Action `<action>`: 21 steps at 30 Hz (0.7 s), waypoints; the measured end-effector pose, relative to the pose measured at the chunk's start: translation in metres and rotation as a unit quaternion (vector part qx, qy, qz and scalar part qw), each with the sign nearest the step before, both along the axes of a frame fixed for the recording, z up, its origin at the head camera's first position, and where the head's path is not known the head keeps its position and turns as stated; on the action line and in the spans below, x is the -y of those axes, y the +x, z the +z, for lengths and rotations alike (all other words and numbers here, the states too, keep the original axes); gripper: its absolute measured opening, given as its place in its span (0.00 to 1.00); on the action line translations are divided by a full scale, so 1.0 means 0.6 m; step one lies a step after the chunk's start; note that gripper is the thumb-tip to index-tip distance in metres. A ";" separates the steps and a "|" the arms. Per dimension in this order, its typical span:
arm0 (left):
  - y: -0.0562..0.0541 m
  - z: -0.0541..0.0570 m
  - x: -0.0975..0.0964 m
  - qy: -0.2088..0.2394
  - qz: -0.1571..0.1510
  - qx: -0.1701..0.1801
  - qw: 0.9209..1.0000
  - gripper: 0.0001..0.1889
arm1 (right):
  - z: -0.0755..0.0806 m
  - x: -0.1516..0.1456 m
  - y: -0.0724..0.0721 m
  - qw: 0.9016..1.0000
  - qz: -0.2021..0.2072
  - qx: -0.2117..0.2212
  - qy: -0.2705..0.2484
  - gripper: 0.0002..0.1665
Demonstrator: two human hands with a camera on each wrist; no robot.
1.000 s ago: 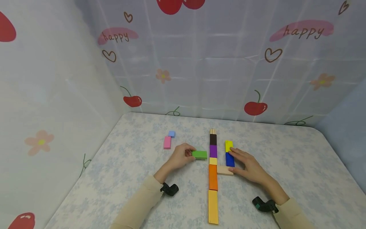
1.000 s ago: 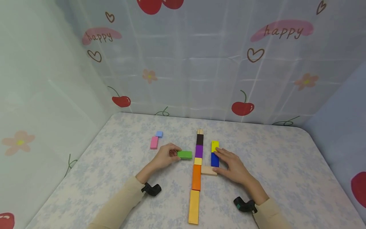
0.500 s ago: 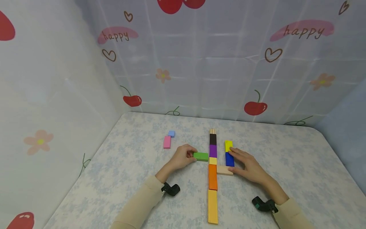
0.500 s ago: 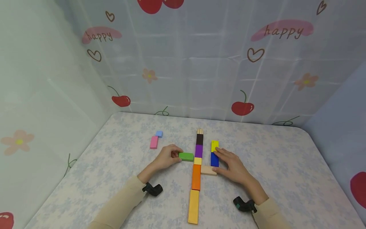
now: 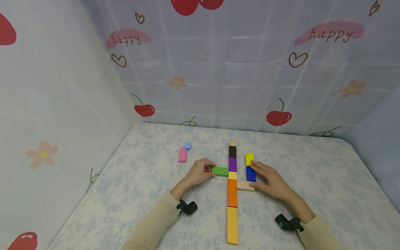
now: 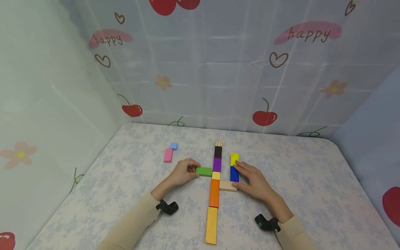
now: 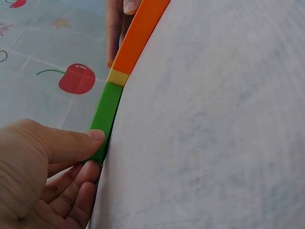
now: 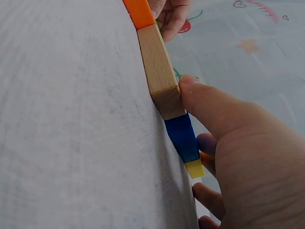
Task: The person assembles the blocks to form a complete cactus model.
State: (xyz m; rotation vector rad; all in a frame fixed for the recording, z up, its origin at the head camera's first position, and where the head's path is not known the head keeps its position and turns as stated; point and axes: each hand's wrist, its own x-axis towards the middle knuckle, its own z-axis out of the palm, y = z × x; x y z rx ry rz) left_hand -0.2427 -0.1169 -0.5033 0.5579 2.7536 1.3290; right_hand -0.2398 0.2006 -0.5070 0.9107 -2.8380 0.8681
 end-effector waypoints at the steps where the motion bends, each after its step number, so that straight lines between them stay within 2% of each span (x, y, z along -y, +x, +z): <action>1: 0.001 0.000 0.000 0.001 0.000 -0.001 1.000 0.14 | 0.000 0.000 0.000 1.000 0.000 0.001 0.000 0.41; 21: 0.003 -0.002 -0.002 0.020 0.007 -0.009 1.000 0.16 | 0.000 0.001 0.001 1.000 -0.003 0.001 0.005 0.41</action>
